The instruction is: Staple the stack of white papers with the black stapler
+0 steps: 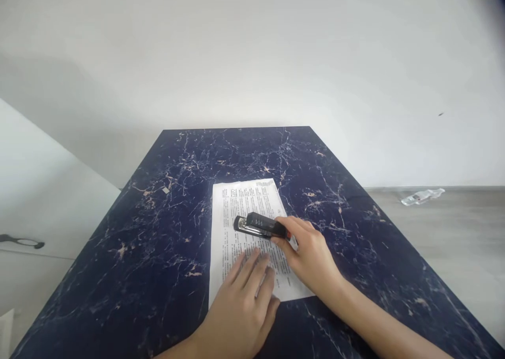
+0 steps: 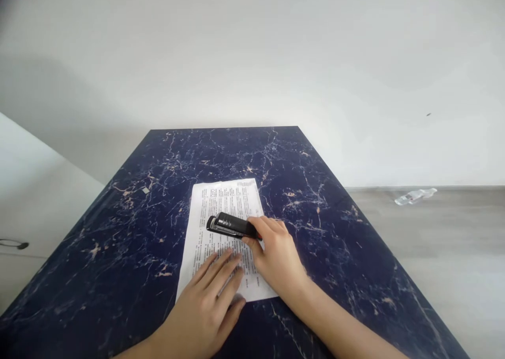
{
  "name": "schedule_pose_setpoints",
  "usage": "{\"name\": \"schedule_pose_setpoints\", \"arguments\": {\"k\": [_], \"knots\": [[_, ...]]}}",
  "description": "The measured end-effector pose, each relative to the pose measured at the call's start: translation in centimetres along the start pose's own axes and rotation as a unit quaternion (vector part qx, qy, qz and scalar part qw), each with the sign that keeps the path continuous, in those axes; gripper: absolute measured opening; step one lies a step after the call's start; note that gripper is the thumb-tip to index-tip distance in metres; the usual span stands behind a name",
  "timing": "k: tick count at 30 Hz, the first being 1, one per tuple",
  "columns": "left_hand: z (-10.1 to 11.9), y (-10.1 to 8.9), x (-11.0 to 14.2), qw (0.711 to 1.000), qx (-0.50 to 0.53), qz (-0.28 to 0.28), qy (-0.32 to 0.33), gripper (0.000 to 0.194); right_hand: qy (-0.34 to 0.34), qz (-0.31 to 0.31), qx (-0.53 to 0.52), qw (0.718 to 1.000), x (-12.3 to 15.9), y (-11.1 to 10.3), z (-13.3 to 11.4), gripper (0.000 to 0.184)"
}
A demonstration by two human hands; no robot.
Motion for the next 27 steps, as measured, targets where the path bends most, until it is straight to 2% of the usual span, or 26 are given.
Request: {"name": "schedule_pose_setpoints", "arguments": {"k": [4, 7, 10, 14, 17, 21, 24, 27], "knots": [[0.3, -1.0, -0.5, 0.997, 0.052, 0.05, 0.027, 0.025, -0.031, 0.002, -0.019, 0.999, -0.1, 0.5, -0.5, 0.021], [0.0, -1.8, -0.4, 0.991, 0.113, 0.069, 0.016, 0.023, -0.045, 0.008, -0.024, 0.999, -0.2, 0.5, -1.0, 0.022], [-1.1, -2.8, -0.2, 0.981, 0.159, 0.103, -0.041, 0.02, -0.05, 0.005, -0.025, 0.998, -0.2, 0.8, -1.3, 0.022], [-4.3, -4.1, -0.1, 0.948, 0.195, 0.192, -0.162, 0.016, -0.051, -0.006, -0.024, 0.998, -0.3, 1.5, -1.1, 0.022], [-7.6, -4.0, -0.1, 0.895, 0.259, 0.247, -0.267, 0.016, -0.06, -0.008, -0.021, 0.998, -0.3, 1.9, -0.9, 0.022], [-11.1, -2.1, -0.1, 0.779, 0.397, 0.281, -0.396, 0.026, -0.048, 0.006, -0.006, 0.999, 0.0, 2.2, -0.3, 0.03], [-12.1, -0.7, 0.0, 0.706, 0.485, 0.28, -0.434, 0.03, -0.025, 0.029, -0.012, 0.999, 0.2, 2.2, 0.5, 0.035], [-12.3, -0.1, 0.2, 0.675, 0.511, 0.288, -0.447, 0.029, -0.034, 0.054, -0.035, 0.997, 0.5, 1.9, 1.0, 0.026]]}}
Point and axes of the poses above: each hand's wrist, its own x-axis away from the middle knuckle, its own y-axis out of the palm, z = x × y, the point moved 3 cm from there along -x, towards the middle knuckle, and after that the axes turned 6 degrees about z, right-handed, at the moved point
